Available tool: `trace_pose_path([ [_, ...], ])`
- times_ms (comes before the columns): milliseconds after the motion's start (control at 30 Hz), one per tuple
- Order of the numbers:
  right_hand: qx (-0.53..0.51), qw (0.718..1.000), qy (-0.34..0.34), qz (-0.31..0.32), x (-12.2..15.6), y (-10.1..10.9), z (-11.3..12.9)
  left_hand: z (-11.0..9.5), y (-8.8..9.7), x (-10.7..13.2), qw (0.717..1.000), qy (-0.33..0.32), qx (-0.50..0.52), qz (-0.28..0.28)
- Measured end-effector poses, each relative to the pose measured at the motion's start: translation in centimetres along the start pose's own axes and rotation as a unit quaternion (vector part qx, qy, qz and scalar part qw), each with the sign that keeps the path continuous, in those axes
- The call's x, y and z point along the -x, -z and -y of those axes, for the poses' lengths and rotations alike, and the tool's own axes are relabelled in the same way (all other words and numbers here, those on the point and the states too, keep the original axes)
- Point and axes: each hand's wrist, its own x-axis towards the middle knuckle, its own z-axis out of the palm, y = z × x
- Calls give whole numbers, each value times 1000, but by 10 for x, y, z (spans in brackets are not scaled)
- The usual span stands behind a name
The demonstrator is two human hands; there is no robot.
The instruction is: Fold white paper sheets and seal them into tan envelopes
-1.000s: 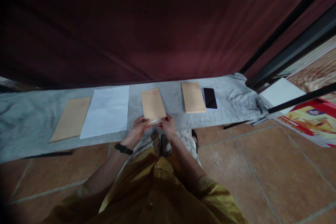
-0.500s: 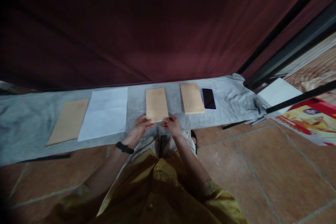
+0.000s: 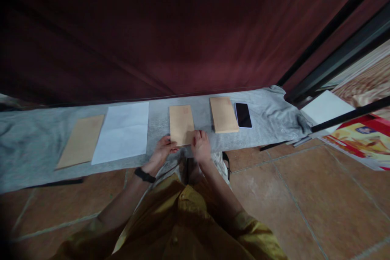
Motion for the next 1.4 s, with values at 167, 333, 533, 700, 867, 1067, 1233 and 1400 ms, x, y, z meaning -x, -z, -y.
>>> trace_pose_path([
  [167,41,986,158,15,-7,-10,-4,3,-5,4,1000,-14,8,-2],
  [333,51,977,202,34,-8,-15,-12,9,-13,11,999,-27,16,-17],
  [533,61,973,219,42,-8,-17,-22,11,-17,8,999,-21,-30,-28],
  [700,78,973,214,37,-6,-21,-22,11,-12,3,992,-20,-116,-53],
  [867,85,974,208,30,-4,-22,-20,7,-3,9,933,-102,-333,-93],
  [1067,89,974,206,31,-3,-22,-20,1,-6,11,769,-359,-528,-37],
  [1233,92,974,206,35,-4,-22,-21,5,-16,-2,693,-386,-607,52],
  [1400,89,972,212,46,-4,-23,-22,19,-7,-3,681,-377,-622,80],
])
